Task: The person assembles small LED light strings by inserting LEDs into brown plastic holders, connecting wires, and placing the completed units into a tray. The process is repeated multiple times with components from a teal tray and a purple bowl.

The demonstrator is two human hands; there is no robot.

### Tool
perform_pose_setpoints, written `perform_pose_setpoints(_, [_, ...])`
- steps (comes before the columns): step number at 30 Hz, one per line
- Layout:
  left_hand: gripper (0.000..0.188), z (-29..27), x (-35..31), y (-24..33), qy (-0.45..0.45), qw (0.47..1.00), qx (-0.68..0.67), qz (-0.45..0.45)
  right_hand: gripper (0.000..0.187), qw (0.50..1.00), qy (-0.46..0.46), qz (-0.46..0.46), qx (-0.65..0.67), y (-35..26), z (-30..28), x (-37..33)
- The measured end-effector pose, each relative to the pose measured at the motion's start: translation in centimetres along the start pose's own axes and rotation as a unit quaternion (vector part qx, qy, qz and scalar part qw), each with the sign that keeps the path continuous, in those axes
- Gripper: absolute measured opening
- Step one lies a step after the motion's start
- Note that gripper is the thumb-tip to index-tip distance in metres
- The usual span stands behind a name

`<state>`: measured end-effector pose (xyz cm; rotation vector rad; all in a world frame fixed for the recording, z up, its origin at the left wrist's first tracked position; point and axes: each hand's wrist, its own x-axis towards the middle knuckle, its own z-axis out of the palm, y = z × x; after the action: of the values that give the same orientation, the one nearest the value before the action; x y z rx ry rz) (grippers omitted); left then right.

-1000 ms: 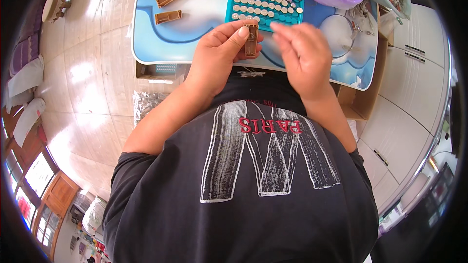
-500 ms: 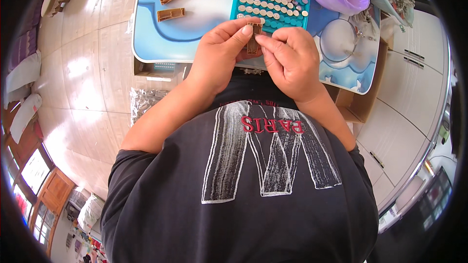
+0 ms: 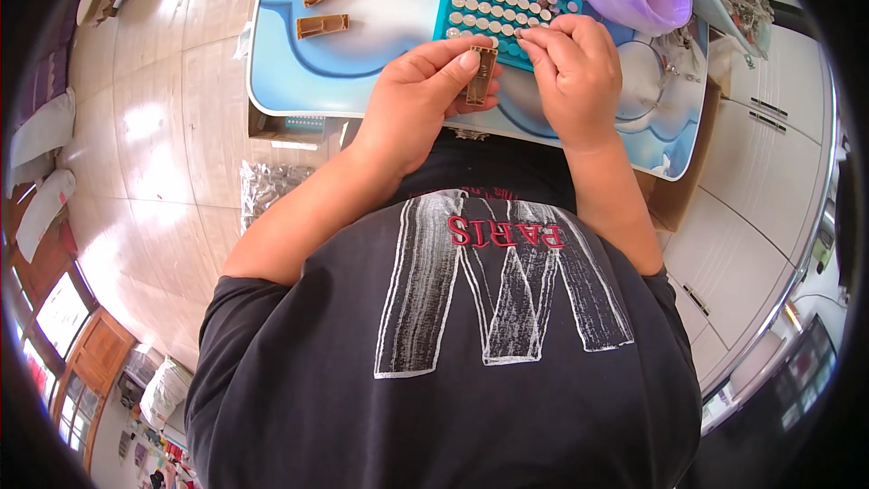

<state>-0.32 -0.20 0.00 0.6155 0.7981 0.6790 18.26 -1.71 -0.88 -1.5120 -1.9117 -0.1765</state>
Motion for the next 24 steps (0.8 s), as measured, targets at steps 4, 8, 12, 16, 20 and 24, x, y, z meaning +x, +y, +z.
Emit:
perform_pose_setpoints(4, [0.03,-0.1,0.0,0.0,-0.001,1.0,-0.015,0.002,0.017,0.999,0.026,0.026,0.014,-0.2,0.4,0.0])
perform_pose_setpoints(8, [0.03,0.0,0.0,0.0,0.002,1.0,-0.014,0.003,0.016,0.999,0.016,0.021,0.024,0.1,0.5,-0.1])
perform_pose_setpoints(12, [0.03,-0.1,0.1,0.0,-0.003,1.0,-0.013,0.007,0.015,1.0,0.013,0.007,0.018,0.0,0.3,0.1])
perform_pose_setpoints(16, [0.03,-0.1,0.1,-0.1,-0.005,1.0,-0.011,0.002,0.014,0.998,0.019,0.009,0.059,-0.3,0.2,0.2])
perform_pose_setpoints(20, [0.031,-0.2,0.1,-0.1,-0.006,1.0,-0.009,0.002,0.016,0.987,0.021,0.035,0.157,-2.0,-0.4,0.2])
perform_pose_setpoints(24, [0.03,-0.1,0.3,0.0,-0.012,1.0,-0.021,-0.005,0.016,0.986,0.005,0.015,0.167,-2.8,-0.5,0.2])
